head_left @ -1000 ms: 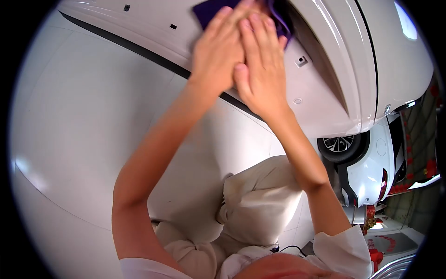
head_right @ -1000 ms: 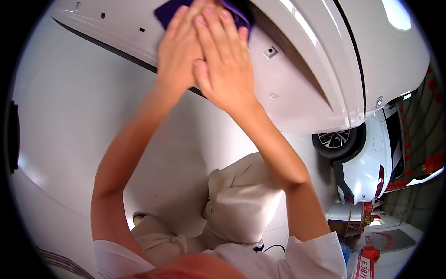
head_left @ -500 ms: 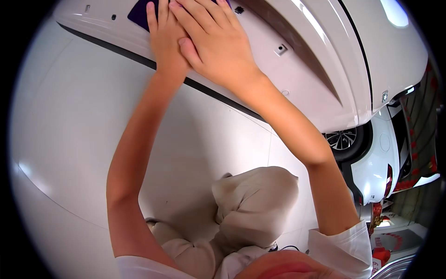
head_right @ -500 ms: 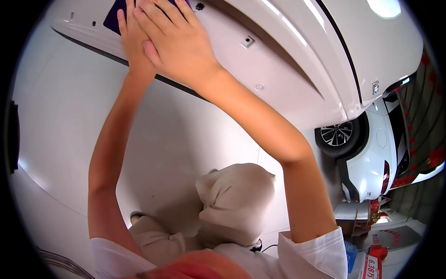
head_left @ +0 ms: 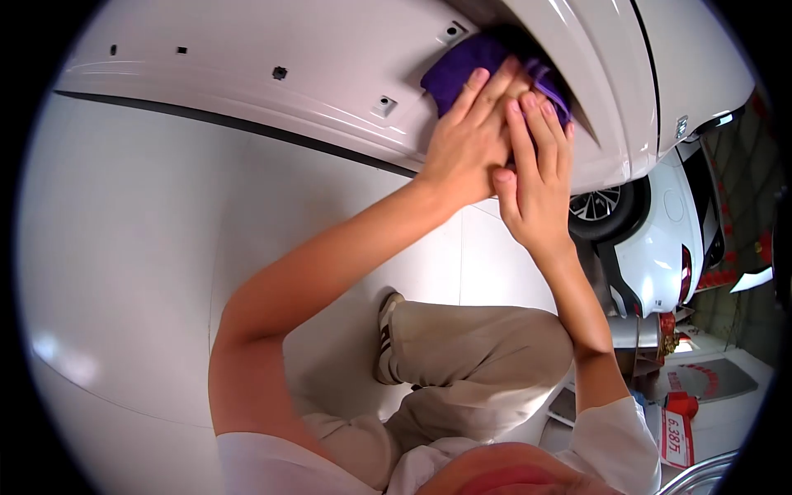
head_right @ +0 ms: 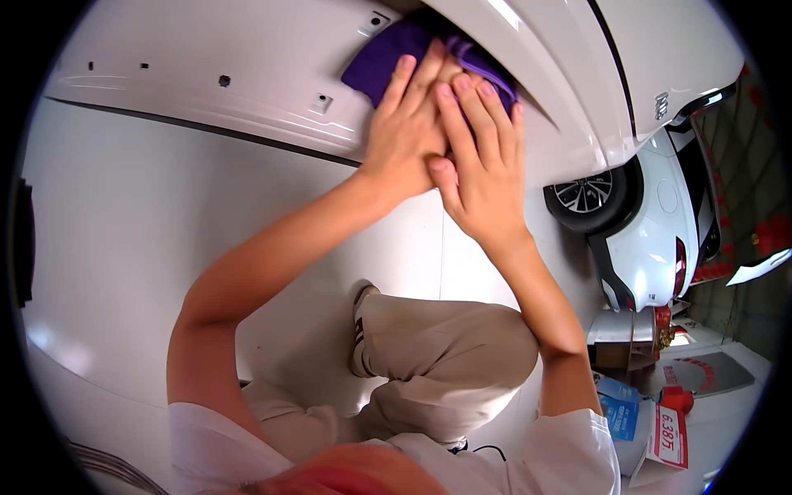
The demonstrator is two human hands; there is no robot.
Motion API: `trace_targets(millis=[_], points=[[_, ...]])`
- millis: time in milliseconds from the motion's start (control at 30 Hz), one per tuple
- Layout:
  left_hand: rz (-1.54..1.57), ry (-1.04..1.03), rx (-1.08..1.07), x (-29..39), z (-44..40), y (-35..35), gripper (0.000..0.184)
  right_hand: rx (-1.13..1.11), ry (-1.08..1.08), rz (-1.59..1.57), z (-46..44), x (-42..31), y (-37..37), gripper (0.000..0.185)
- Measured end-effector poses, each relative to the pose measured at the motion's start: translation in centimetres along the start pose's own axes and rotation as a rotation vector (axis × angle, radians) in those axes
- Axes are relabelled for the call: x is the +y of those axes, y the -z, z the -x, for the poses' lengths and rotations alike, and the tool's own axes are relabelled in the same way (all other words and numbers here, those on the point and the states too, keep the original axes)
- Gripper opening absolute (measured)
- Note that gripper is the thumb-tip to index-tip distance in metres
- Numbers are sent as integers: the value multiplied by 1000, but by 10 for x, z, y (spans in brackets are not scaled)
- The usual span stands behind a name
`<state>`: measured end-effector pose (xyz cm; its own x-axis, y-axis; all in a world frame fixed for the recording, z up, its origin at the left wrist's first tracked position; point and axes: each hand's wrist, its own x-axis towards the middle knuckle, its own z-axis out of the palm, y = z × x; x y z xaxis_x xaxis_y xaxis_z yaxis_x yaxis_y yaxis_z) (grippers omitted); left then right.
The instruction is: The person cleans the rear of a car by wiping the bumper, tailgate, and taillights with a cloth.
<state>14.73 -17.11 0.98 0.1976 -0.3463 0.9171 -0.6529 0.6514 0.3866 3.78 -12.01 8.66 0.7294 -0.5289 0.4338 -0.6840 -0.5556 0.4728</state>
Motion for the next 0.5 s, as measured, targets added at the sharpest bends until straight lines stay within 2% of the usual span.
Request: trace_targets(millis=[100, 200, 267, 333, 367, 400, 467, 500], points=[[191, -41, -26, 14, 12, -9, 59, 20, -24, 3, 21, 5, 7, 55], [249, -119, -199, 23, 29, 0, 56, -2, -78, 105, 40, 3, 16, 49], [337, -136, -201, 25, 45, 3, 55, -10, -73, 85, 46, 1, 21, 48], [433, -120, -285, 26, 58, 8, 51, -92, -108, -147, 54, 0, 22, 49], [419, -145, -237, 26, 63, 13, 40, -120, -96, -214, 56, 0, 21, 50], [425, -151, -236, 26, 59, 26, 40, -136, -79, -308, 56, -2, 17, 43], [525, 362, -1038, 26, 52, 50, 27, -297, -272, -548, 61, -12, 6, 32], [512, 422, -1071, 22, 61, 48, 26, -397, -298, -614, 64, -13, -3, 29]])
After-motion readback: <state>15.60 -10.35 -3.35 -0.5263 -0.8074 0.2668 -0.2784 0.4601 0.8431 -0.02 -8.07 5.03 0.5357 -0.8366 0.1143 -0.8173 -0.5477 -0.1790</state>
